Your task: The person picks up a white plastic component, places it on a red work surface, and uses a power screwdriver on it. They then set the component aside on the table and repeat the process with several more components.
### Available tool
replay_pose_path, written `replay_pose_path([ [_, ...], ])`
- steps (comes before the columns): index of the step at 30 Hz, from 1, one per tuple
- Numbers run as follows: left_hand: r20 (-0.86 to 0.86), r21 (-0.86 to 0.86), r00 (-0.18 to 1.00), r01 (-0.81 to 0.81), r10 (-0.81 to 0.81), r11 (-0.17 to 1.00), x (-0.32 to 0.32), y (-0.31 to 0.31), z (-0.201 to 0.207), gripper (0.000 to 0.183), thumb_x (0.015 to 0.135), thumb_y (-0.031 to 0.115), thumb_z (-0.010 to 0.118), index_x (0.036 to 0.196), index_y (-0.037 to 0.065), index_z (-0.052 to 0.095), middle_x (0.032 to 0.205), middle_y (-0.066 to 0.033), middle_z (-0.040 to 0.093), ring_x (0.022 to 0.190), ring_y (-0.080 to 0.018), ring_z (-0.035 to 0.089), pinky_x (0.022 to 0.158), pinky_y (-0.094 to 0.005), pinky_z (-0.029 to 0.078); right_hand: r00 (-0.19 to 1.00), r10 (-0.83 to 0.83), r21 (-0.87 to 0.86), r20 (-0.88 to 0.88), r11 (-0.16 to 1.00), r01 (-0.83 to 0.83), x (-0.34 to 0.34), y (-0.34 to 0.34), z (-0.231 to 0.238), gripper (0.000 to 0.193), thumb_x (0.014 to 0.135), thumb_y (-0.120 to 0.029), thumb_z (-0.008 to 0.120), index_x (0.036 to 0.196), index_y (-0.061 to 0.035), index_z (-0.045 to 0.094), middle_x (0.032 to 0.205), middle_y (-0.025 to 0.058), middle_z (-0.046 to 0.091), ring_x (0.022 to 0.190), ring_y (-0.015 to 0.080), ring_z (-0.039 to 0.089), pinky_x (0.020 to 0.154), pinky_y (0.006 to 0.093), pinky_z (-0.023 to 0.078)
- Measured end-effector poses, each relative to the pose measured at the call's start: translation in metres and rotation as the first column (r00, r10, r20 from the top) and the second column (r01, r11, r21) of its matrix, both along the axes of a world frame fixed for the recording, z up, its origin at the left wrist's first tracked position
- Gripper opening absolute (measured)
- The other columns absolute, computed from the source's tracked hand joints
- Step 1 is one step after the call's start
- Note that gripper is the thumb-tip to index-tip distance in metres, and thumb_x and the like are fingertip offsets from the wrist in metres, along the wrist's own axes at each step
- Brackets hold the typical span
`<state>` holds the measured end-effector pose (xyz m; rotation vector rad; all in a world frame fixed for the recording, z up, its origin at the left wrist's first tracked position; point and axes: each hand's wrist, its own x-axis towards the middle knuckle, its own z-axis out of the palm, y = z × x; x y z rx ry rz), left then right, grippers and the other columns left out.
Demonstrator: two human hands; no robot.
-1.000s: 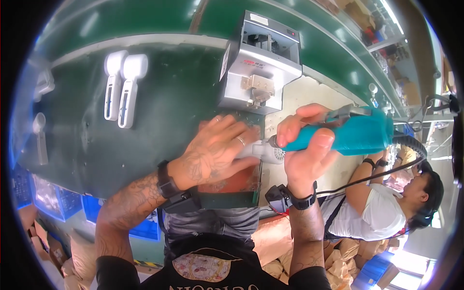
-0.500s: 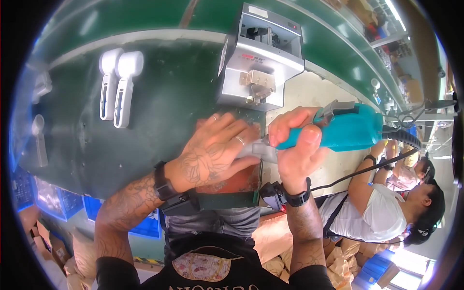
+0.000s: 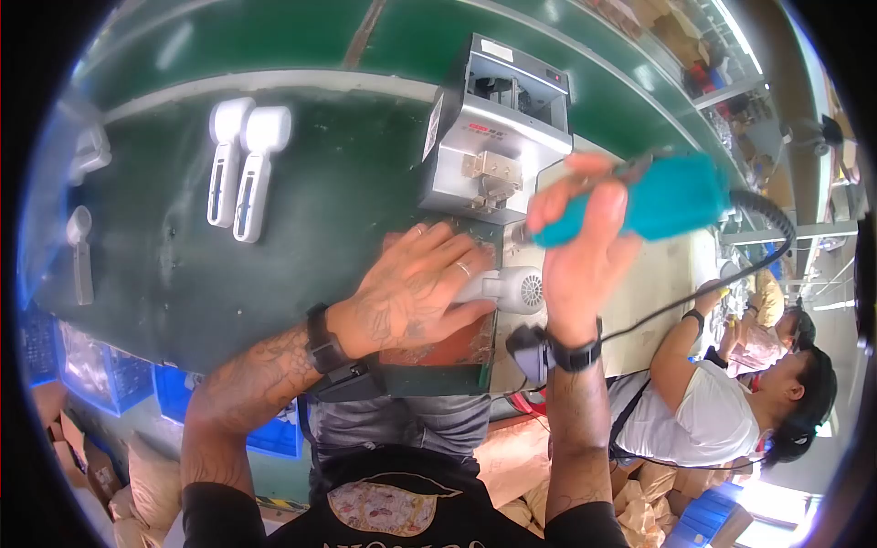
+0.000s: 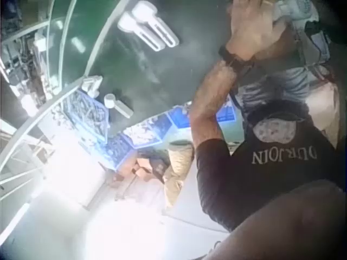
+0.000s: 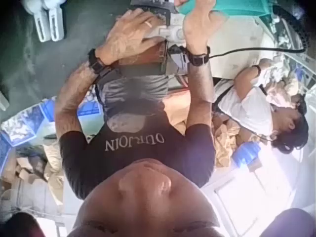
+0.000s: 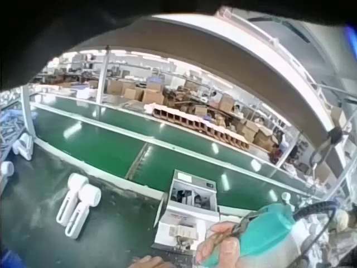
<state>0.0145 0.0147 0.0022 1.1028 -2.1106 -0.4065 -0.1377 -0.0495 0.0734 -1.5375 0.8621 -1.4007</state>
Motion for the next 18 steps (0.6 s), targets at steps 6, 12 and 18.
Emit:
replay_pose_path([
  [6,-0.042,0.007,0.999,0.021,-0.021,1.0,0.005,-0.002,0.001,0.041,0.082,0.025,0.069,0.114,0.001,0.06,0.103,-0.0113,0.059,0.095,-0.0294,0.054,0.083,-0.0426,0.044,0.999,-0.01,-0.141,0.039,0.99,0.016,0.033,-0.037,-0.006,0.039,0.104,-0.038,0.051,0.101,0.0011,0.055,0.07,0.006,0.056,0.061,0.0163,0.057,0.056,0.0292,0.045],
  [12,-0.043,-0.037,0.999,0.014,-0.016,0.999,0.001,-0.002,0.001,0.038,0.082,0.021,0.067,0.113,0.001,0.061,0.1,-0.0114,0.058,0.094,-0.0295,0.054,0.083,-0.0429,0.044,0.999,0.014,-0.116,0.028,0.993,-0.011,0.027,-0.034,-0.012,0.036,0.103,-0.036,0.052,0.1,-0.0006,0.054,0.069,0.0062,0.055,0.06,0.0172,0.055,0.056,0.0302,0.045],
  [18,-0.028,0.044,1.0,-0.006,0.007,0.999,0.007,-0.002,0.001,0.033,0.084,0.019,0.065,0.113,0.003,0.062,0.097,-0.0106,0.058,0.094,-0.0293,0.053,0.083,-0.0413,0.044,0.997,0.013,0.021,0.073,1.0,-0.015,0.008,0.008,-0.002,0.048,0.1,-0.049,0.054,0.105,-0.0006,0.054,0.067,0.0074,0.052,0.058,0.019,0.053,0.055,0.0325,0.044],
])
